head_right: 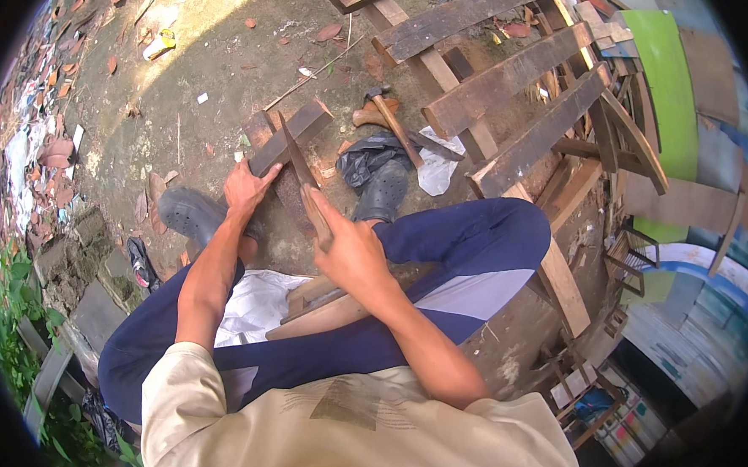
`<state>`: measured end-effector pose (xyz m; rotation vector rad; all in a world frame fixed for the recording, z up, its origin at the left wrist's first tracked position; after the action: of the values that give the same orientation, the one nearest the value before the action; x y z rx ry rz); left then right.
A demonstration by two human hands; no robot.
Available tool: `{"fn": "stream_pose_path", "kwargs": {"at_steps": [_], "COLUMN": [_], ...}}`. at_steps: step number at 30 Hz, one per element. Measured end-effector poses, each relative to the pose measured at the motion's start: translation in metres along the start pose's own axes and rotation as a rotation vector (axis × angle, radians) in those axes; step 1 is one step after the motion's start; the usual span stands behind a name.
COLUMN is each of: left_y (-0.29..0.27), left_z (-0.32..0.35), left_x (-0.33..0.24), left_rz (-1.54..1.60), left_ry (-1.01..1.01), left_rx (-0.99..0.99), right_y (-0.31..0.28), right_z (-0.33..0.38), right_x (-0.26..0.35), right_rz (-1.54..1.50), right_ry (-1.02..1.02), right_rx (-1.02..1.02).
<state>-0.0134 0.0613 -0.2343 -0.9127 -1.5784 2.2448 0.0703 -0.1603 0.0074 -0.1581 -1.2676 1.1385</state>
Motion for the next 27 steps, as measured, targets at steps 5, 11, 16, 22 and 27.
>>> {"fn": "stream_pose_path", "kwargs": {"at_steps": [5, 11, 16, 22, 27], "left_y": [0.000, 0.000, -0.006, -0.008, -0.005], "left_z": [0.001, -0.001, -0.003, -0.002, -0.009], "left_x": [0.005, 0.002, -0.010, 0.002, -0.007], "left_rz": [-0.011, -0.009, 0.000, -0.033, -0.008], "left_ry": [0.019, 0.015, 0.006, -0.003, -0.005], "left_rx": [-0.025, -0.048, 0.024, 0.029, 0.096], "right_y": [0.022, -0.041, 0.043, -0.033, 0.041], "right_z": [-0.026, 0.056, -0.049, 0.068, -0.045], "right_x": [-0.002, 0.005, -0.021, -0.016, -0.031], "right_rz": [-0.026, -0.079, -0.080, -0.113, -0.089], "right_ry": [0.088, -0.042, -0.043, -0.084, -0.025], "right_rx": [0.058, 0.017, -0.065, -0.022, -0.083]}}
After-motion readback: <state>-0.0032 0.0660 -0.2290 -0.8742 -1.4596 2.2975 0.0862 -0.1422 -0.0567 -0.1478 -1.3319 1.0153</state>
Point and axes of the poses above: each hand's wrist, its own z-axis away from the middle knuckle, its own y-axis out of the palm, x = y × z, the point moved 1 cm from there along -z, towards the middle knuckle, and after that the axes turned 14 degrees about -x, right-handed, at the moved point
